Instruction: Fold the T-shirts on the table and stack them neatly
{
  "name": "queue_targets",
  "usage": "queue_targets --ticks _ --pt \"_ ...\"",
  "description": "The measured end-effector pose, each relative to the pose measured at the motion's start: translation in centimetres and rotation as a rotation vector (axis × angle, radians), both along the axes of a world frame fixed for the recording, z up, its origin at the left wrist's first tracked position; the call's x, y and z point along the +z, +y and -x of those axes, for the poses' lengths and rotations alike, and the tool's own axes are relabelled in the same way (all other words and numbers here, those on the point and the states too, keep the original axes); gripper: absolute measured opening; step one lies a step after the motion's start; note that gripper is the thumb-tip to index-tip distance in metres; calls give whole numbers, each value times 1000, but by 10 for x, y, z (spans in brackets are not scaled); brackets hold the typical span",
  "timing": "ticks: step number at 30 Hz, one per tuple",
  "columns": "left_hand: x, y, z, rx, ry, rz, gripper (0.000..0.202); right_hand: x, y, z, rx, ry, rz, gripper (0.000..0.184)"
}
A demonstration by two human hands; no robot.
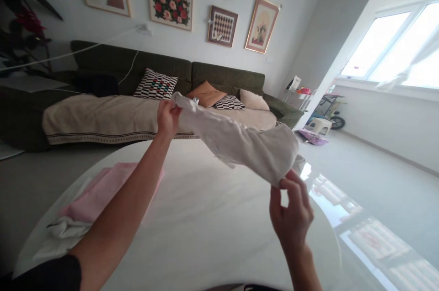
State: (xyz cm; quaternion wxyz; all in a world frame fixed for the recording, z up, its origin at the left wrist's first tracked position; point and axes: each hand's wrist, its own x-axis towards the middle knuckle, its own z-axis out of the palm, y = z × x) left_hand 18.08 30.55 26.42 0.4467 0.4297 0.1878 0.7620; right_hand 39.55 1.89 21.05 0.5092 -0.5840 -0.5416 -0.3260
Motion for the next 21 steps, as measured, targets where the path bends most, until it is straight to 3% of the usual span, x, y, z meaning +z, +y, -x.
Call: queue_targets --ticks 2,4,7,9,11,13,16,19,21 --pt "-27 6 9 -16 92 189 10 -31 -10 15 47 -163 110 7" --pt "-65 5 20 15 265 370 14 -74 -20 33 108 -243 266 11" --pt "-122 -11 40 84 392 469 9 -137 -36 58 234 -275 567 10" --pt "-153 -27 49 142 478 493 13 -162 -41 64 335 -226 717 12" --pt "-175 -47 48 162 579 479 19 -171 -38 57 346 -95 785 14" --pt "-191 -73 37 98 697 418 22 -169 -25 40 273 42 794 16" --pt "-215 -120 15 -128 893 274 18 -166 2 10 192 128 835 28" --pt "-238 -159 7 -315 1284 69 23 -174 15 -8 223 172 1035 35" --pt "-247 -171 12 -369 1506 -12 31 -179 11 -10 262 175 1172 32"
